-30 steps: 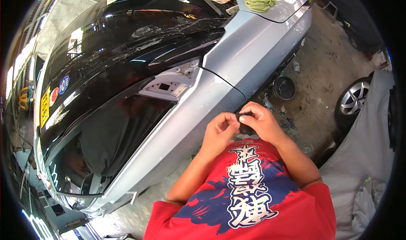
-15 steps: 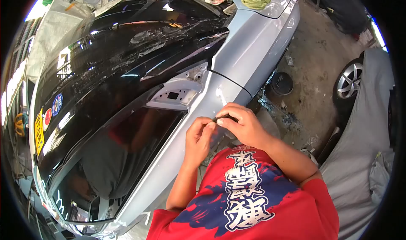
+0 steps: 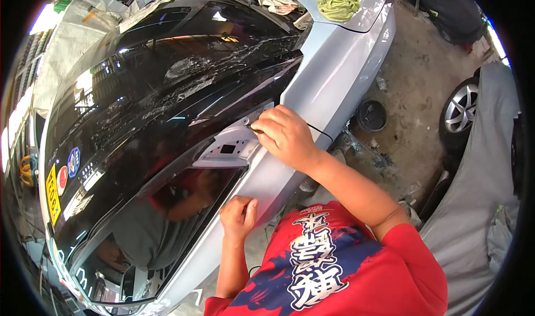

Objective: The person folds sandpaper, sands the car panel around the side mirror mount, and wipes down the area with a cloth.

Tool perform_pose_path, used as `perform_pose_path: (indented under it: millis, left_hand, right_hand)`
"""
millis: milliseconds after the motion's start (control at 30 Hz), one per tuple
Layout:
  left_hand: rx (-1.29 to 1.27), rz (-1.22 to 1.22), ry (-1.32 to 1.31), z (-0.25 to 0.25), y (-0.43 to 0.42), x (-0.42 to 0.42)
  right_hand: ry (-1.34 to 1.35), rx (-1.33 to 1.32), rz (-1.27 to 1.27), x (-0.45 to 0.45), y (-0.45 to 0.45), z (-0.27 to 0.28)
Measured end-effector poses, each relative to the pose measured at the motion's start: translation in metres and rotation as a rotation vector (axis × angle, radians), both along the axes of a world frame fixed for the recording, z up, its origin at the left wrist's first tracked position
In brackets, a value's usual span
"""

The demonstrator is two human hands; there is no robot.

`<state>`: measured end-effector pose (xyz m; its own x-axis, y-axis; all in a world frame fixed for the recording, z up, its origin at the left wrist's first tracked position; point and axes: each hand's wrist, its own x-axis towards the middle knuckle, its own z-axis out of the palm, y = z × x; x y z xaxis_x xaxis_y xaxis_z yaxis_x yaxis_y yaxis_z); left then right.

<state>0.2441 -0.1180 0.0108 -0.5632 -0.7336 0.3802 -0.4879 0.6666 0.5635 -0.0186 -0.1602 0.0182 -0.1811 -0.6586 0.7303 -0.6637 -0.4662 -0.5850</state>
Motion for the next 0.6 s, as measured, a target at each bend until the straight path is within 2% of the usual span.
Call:
perform_pose_path:
  millis: [367,600]
  left_hand:
    - [0.068,0.002,-0.094,-0.002,-0.004,-0.005]
    - [0.111,0.037,-0.114,-0.002,0.0,-0.004]
  right_hand:
    - [0.092,-0.073,0.026,-0.007,-0.009,-0.017]
    - [0.083,-0.064,0.081,-0.006,-0.016,-0.006]
